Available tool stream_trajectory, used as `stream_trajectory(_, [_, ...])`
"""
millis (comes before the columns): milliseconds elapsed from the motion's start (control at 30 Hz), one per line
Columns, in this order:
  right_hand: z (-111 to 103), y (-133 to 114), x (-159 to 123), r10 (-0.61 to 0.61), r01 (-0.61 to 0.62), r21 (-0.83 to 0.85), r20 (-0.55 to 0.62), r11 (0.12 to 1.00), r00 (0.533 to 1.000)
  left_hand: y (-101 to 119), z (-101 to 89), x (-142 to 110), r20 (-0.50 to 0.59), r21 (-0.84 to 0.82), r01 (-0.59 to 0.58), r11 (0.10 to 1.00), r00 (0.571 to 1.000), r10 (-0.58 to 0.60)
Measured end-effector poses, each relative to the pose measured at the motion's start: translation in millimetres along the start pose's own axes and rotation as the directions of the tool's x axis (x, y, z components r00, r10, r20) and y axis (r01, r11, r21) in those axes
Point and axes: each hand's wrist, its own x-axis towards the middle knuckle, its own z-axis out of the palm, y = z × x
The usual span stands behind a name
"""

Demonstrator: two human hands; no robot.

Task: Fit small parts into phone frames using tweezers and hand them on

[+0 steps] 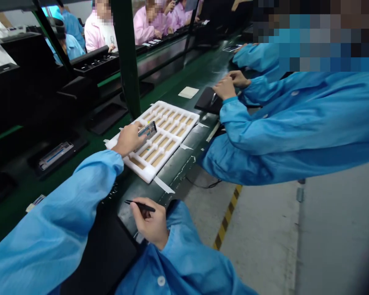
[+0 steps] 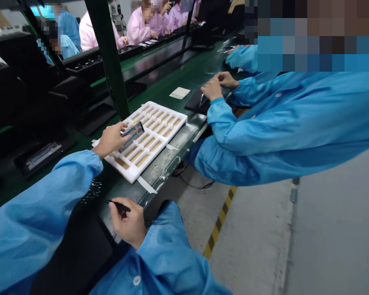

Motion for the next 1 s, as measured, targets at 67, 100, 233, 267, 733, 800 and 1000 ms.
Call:
stream_trajectory(67, [0.5, -1.7, 1.3, 0.007, -0.007, -0.009, -0.019, 1.000, 1.000, 10.6, 10.6, 5.5, -0.029, 0.025, -0.004, 1.000, 1.000, 0.005])
stream_trajectory(100, [0.5, -2.7, 1.9, 0.013, -0.013, -0.013, -0.025, 1.000, 1.000, 13.2, 11.5, 7.1, -0.044, 0.030, -0.007, 1.000, 0.999, 0.008])
stream_trajectory(233, [-2.1, -4.2, 3.8, 0.041, -0.042, -0.027, -0.023, 0.999, 0.999, 15.9, -11.7, 1.4, -0.119, 0.022, -0.023, 0.999, 0.993, 0.026])
stream_trajectory(267, [-3.4, -3.7, 3.9, 0.051, -0.052, -0.031, -0.021, 0.998, 0.998, 15.2, -22.7, -4.9, -0.145, 0.016, -0.030, 0.999, 0.989, 0.033])
stream_trajectory(733, [-6.9, 2.0, 32.2, 0.446, -0.497, 0.234, 0.239, 0.836, 0.863, -34.1, -115.3, -295.7, -0.285, -0.093, 0.040, 0.995, 0.956, -0.065])
stream_trajectory(800, [0.5, 4.2, 39.0, 0.421, -0.478, 0.199, 0.272, 0.856, 0.866, -41.5, -106.9, -328.7, -0.236, -0.119, 0.061, 0.991, 0.968, -0.088])
stream_trajectory(1000, [16.9, 13.4, 51.7, 0.348, -0.395, 0.116, 0.297, 0.911, 0.889, -50.2, -86.9, -366.6, -0.150, -0.041, -0.099, 0.994, 0.984, 0.092])
